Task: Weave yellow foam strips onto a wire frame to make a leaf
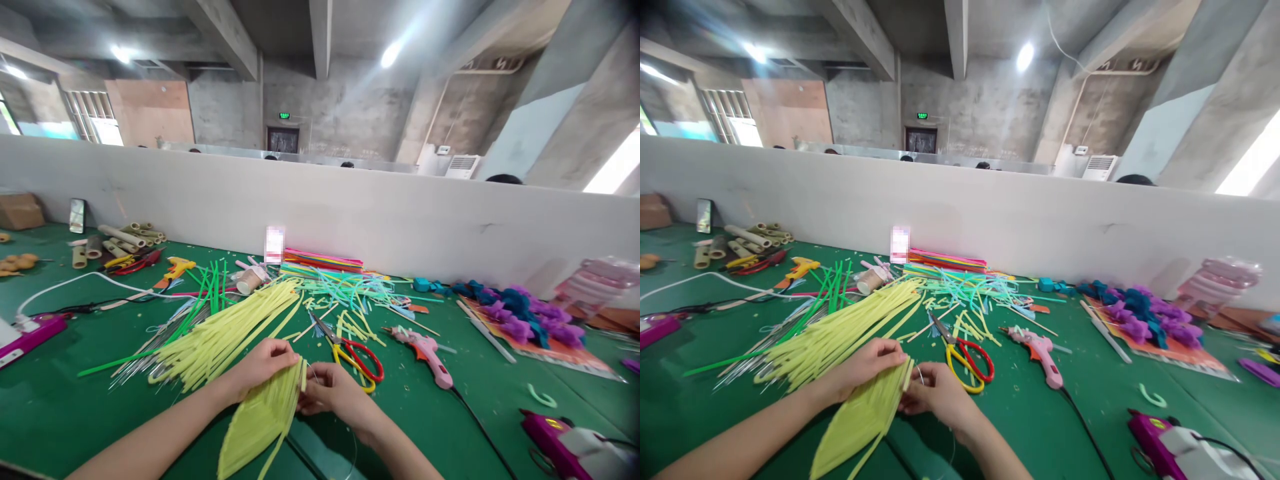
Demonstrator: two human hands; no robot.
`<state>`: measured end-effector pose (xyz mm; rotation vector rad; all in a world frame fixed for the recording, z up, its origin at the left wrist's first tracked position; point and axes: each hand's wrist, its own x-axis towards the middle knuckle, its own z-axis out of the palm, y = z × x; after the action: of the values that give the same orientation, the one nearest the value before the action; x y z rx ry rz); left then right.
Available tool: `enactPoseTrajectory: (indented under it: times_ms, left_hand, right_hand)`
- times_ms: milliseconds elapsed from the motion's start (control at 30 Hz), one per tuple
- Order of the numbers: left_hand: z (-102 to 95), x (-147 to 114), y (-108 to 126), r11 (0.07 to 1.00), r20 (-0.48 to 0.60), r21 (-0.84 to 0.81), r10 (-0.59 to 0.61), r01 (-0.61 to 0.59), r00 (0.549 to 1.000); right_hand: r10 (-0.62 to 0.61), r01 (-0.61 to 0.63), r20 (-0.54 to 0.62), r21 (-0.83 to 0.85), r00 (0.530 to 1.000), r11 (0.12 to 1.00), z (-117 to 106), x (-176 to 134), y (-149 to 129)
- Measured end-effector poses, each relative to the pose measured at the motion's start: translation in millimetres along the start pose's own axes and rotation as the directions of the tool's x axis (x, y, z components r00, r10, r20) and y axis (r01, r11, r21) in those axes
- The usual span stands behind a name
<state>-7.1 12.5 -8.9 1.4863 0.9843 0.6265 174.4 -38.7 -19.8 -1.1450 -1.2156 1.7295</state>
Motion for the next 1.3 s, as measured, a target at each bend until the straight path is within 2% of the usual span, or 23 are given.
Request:
enactPoseTrajectory:
  times_ms: [100,233,400,500,600,700,1033,1300]
  left_hand:
    - [0.3,-2,2,1.0,0.079,0.001,-0.004,0.004,0.997]
    - [-0.8,-2,-1,0.999,0.116,0.01,0.034,-0.035,0.993]
    - [-2.0,-1,-6,0.999,0.164,-0.02,0.033,-0.03,0.986]
    - [-0.4,0,-7,0.996,0.129,0.039,0.072,-0.078,0.989]
    - [0.5,1,-7,0.956,0.061,0.216,0.187,-0.196,0.98]
    - [-0.2,3,-9,0.924,0.056,0.29,0.244,-0.249,0.968]
    - [1.5,6,-11,0.931,0.056,0.188,0.308,-0.313,0.95]
    - [0.4,7,-14,0.972,0.048,0.017,0.235,-0.236,0.971]
  right_hand:
    - [-0.017,0.018,-0.049,0.006,0.999,1.0,-2,3,3]
    - [-0.031,0.031,-0.009,0.009,0.999,0.999,-4,4,4]
    - [-0.033,0.033,0.007,0.006,0.999,0.999,-1,3,2]
    - [-0.025,0.025,0.001,-0.013,1.0,1.0,0,2,1]
    - [-0.014,0.014,-0.006,-0.016,1.0,1.0,2,1,-1]
    - [-0.018,0.018,-0.007,-0.005,1.0,1.0,4,2,-1]
    - [-0.036,0.035,-0.069,-0.021,0.997,0.999,4,8,5]
    - [-0.033,0.032,-0.078,-0.009,0.996,0.999,4,10,9]
